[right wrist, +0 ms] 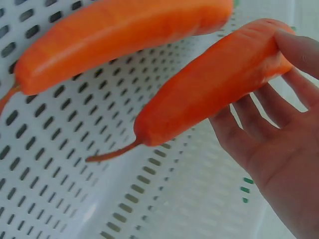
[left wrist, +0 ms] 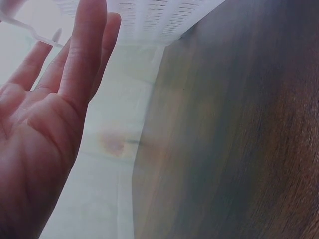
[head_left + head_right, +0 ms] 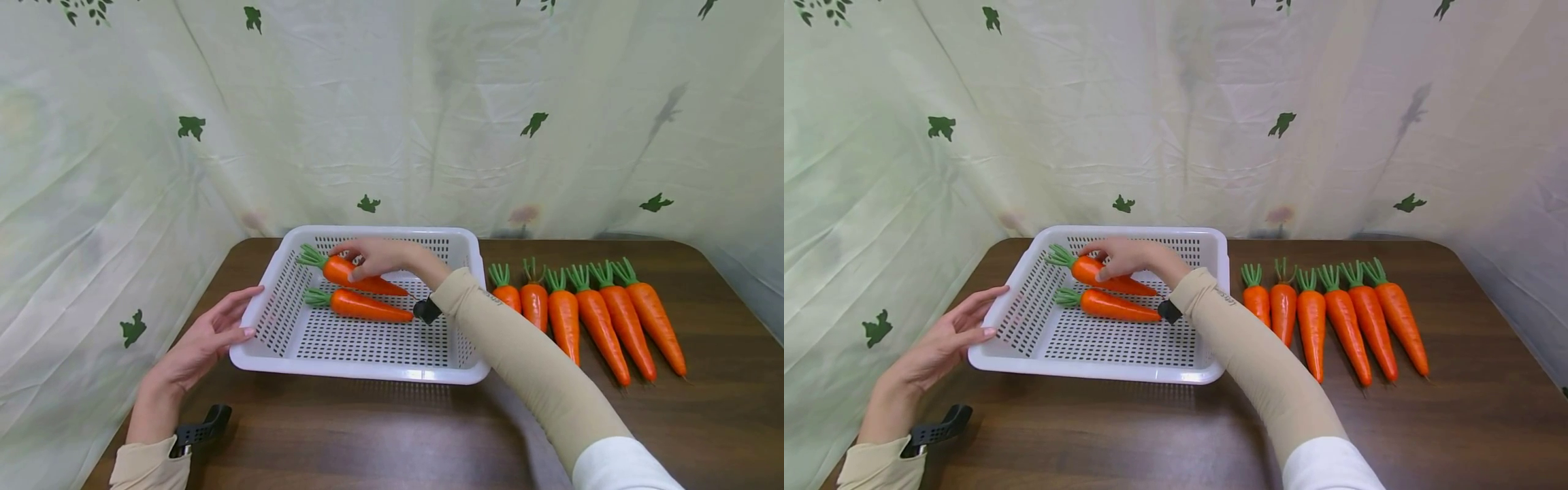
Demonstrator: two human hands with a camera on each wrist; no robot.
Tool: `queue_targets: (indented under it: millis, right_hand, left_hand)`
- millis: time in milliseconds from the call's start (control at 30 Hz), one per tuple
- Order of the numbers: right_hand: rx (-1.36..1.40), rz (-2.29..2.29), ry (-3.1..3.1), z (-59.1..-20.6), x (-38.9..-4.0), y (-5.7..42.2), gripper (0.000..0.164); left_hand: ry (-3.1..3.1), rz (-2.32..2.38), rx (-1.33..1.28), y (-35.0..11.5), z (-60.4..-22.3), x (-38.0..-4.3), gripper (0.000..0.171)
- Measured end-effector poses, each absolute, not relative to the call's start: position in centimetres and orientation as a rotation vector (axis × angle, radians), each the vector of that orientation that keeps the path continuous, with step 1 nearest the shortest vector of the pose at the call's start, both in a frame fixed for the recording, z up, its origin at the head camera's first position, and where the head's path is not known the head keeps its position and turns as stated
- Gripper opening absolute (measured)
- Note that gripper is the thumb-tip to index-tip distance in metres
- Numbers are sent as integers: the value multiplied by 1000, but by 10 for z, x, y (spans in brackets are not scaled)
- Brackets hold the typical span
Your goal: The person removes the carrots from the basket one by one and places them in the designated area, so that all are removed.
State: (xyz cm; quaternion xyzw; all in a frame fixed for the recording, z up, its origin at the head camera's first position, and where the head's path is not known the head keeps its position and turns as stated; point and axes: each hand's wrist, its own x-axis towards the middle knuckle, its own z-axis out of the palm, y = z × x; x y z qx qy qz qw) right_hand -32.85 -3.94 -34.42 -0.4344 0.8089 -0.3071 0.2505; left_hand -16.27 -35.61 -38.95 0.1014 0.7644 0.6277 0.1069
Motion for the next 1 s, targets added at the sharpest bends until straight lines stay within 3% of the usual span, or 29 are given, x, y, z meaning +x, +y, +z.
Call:
queue_targets:
  millis: [1000]
  right_hand:
    - [-1157,-1169,2106,-315,-288,-40,53]
  left_hand:
    - [2334,1782,270,-354,-389,-160,63]
